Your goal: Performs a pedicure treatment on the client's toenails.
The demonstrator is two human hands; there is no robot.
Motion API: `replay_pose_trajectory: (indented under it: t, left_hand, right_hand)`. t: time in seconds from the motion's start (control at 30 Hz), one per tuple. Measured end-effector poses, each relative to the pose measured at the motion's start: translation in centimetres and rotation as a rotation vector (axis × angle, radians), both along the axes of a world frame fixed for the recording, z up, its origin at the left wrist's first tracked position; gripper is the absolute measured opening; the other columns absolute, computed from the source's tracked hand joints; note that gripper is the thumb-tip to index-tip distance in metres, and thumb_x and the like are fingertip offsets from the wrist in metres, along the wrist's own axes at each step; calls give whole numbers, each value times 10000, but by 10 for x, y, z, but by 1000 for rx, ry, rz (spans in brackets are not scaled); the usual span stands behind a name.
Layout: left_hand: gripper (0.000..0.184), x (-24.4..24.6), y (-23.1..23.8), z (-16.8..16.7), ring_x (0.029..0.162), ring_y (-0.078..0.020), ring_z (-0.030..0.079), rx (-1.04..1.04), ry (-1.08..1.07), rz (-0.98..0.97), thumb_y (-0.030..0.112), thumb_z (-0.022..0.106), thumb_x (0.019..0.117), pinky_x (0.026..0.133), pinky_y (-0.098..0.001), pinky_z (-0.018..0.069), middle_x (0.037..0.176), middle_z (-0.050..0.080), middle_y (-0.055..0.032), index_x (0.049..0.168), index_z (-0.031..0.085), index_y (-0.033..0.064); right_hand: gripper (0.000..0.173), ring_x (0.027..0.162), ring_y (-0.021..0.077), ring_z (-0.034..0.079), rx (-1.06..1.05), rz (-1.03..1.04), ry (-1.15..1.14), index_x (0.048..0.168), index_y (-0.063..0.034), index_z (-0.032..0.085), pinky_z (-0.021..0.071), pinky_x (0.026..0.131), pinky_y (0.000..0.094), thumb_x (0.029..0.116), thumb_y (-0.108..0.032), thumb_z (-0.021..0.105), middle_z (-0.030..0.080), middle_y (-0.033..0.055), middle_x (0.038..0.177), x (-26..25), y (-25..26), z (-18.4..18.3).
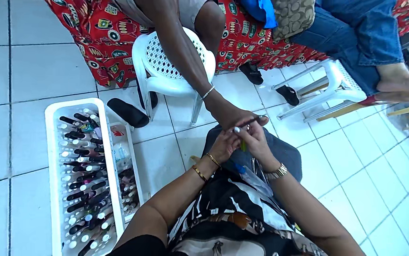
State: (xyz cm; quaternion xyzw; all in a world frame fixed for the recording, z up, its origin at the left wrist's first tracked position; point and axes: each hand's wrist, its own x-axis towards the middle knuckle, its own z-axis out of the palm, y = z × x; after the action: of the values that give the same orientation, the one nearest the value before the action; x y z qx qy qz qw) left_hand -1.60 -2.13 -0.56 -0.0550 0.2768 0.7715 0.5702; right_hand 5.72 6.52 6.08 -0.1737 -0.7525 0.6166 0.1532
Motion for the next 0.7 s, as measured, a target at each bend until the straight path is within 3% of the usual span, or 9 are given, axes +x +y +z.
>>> replay_pose_trajectory:
  t: [0.07, 0.13, 0.2, 0.27, 0.33, 0.4, 0.7]
  left_hand:
    - [131, -2, 2, 3, 674, -109, 633, -18, -5, -14, 129, 489, 1067, 661, -254, 560, 808, 637, -23, 1194, 517, 115]
    - [206, -3, 2, 3, 757, -175, 697, -6, -15, -38, 121, 494, 1067, 742, -321, 608, 907, 672, -80, 1268, 471, 84]
    - [212, -2, 4, 2, 806, -207, 712, -20, -37, -43, 133, 504, 1065, 800, -367, 611, 918, 675, -87, 1270, 464, 96]
    - [198, -1, 4, 2, 805, -202, 710, -34, -37, -39, 138, 510, 1060, 796, -363, 608, 903, 673, -75, 1251, 471, 106]
    - [186, -2, 4, 4, 787, -194, 703, -42, -37, -35, 128, 507, 1060, 783, -353, 607, 889, 662, -69, 1241, 473, 101]
    - [192, -2, 3, 5, 773, -188, 697, -50, -35, -29, 123, 509, 1057, 772, -344, 604, 887, 654, -69, 1243, 467, 97]
    - [164, -2, 3, 5, 725, -168, 682, -53, -36, -28, 112, 528, 1046, 735, -326, 603, 859, 639, -53, 1201, 475, 117]
  right_hand:
    - [194, 672, 139, 733, -30, -32, -9, 1118, -71, 569, 646, 646, 310, 942, 11, 567, 741, 9, 840, 19, 2, 4]
    - [215, 719, 120, 736, 73, -100, 20, 1055, -83, 585, 639, 671, 292, 887, 46, 618, 764, 1, 909, 36, 8, 8]
    - [183, 797, 70, 727, 277, -130, 58, 979, -99, 590, 622, 711, 260, 856, 7, 675, 763, -21, 961, 47, 15, 5]
    - [108, 902, 57, 725, 510, -91, 125, 920, -46, 599, 610, 791, 238, 865, -27, 690, 758, 27, 999, 52, 18, -6]
    - [86, 937, 84, 723, 691, -77, 185, 894, 17, 616, 592, 832, 229, 888, -45, 675, 750, 109, 978, 51, 18, -18]
    - [93, 948, 105, 727, 798, -92, 239, 892, 37, 659, 585, 848, 223, 907, -54, 658, 750, 137, 948, 47, 17, -26]
    - [106, 911, 151, 722, 895, -126, 220, 850, 43, 688, 567, 827, 218, 886, -57, 682, 740, 172, 952, 46, 13, -30]
